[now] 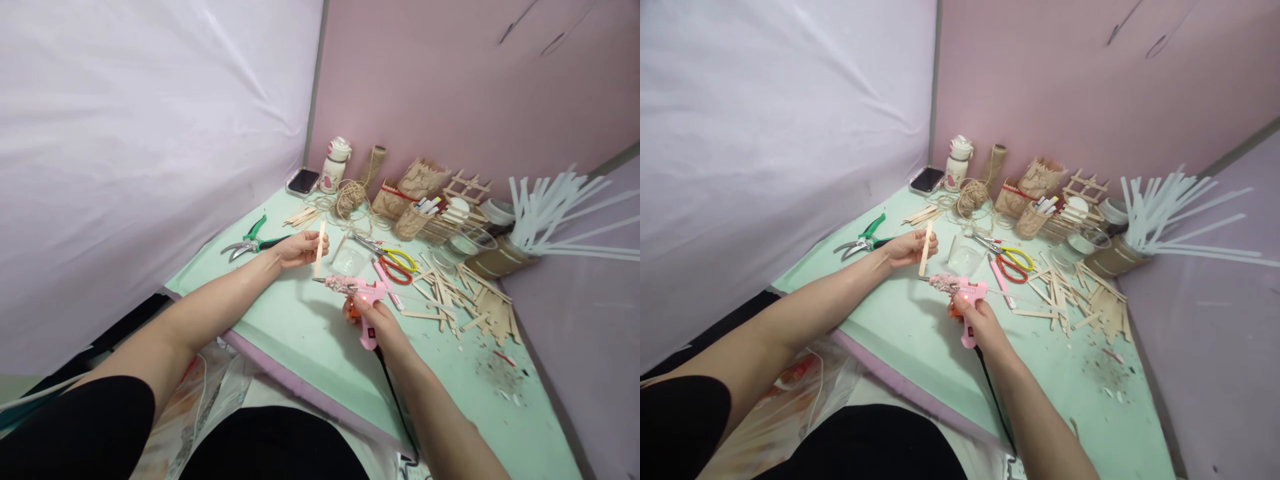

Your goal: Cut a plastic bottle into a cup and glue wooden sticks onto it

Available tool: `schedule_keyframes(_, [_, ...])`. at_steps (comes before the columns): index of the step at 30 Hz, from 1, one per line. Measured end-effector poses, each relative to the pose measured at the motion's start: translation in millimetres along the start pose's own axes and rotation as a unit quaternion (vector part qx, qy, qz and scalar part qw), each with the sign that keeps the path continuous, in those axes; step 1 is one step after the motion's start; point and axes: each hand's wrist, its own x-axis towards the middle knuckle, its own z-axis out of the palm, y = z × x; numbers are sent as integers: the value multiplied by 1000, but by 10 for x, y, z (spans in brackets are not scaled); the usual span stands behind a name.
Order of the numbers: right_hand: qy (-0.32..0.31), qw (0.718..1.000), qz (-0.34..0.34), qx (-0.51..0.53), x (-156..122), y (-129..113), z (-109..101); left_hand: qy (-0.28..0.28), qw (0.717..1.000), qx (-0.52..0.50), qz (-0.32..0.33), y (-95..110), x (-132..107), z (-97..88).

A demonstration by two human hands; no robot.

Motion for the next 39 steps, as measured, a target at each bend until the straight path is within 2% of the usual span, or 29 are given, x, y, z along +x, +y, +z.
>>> schedule_keyframes(22, [-20,997,-31,63,-22,-14,37,-13,1000,1,-1,9,-13,2])
schedule_keyframes(33, [7,997,-35,75,6,-8,32,-34,998,37,-23,-58,-29,-6])
schedule_keyframes(39, [24,994,-48,100,16,-1,18,-66,996,42,-34,-90,-31,12])
